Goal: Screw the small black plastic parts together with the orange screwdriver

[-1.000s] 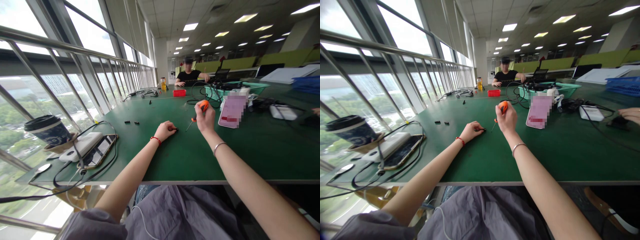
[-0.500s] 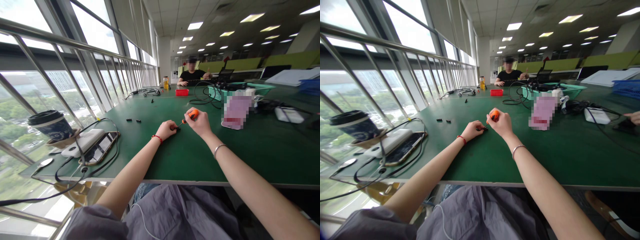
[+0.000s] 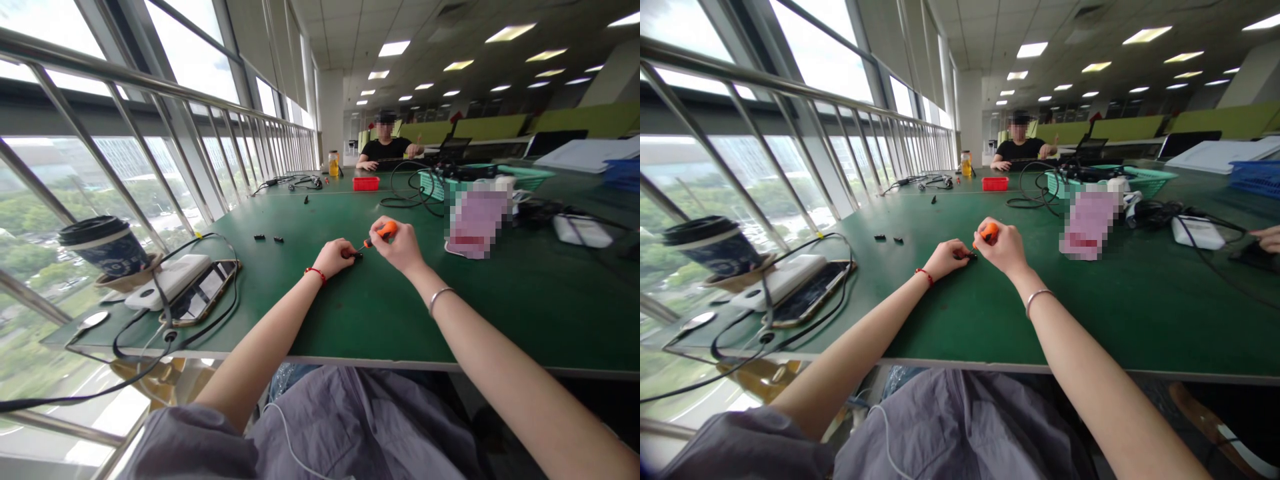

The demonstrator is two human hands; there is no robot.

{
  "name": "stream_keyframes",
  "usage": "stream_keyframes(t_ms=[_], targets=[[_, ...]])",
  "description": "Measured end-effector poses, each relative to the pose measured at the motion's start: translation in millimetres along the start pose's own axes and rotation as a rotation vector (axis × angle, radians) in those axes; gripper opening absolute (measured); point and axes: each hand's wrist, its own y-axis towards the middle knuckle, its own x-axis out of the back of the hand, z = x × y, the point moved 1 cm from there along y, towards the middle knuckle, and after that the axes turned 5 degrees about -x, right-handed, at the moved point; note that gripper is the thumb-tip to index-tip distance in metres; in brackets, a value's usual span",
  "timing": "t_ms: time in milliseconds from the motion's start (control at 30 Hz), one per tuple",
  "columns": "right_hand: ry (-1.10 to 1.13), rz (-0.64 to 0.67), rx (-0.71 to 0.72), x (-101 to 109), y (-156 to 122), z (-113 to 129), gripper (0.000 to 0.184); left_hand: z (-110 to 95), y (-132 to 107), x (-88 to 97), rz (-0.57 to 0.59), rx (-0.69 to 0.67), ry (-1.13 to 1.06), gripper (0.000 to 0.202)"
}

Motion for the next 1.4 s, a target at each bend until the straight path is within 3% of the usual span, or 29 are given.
stream_keyframes(t_ms=[200, 333, 500, 700, 800, 933, 1100, 1267, 1400], targets=[[0.015, 0.020, 0.014, 0, 0, 5, 0.031, -1, 0, -1.0, -0.006, 0.006, 0.001, 0.012], [-0.003, -0.013, 0.023, -1, -1, 8, 0.020, -1, 0, -1.0, -0.007, 0.002, -0.003, 0.012], [-0.114, -0.055, 0.028, 2, -2, 9, 0.041, 0, 1, -0.3, -0.012, 0.005, -0.008, 0.010], [-0.179, -0.097, 0.019, 7, 1, 8, 0.026, -1, 1, -0.7, -0.015, 0.017, -0.015, 0.009], [-0.152, -0.130, -0.007, 9, 2, 8, 0.035, 0, 1, -1.0, -0.015, 0.020, -0.020, 0.009], [-0.093, -0.113, 0.006, 11, 3, 6, 0.026, 0, 1, -0.8, -0.009, 0.036, -0.032, 0.009], [-0.032, -0.120, 0.040, 13, 4, 1, 0.031, -1, 1, 0.0, -0.012, 0.052, -0.041, 0.009], [-0.031, -0.149, -0.005, 13, 5, 1, 0.021, 0, 1, -0.4, -0.003, 0.054, -0.056, 0.012], [0.006, -0.186, 0.039, 12, 5, 1, 0.027, 2, 2, -1.2, -0.008, 0.064, -0.074, 0.012]])
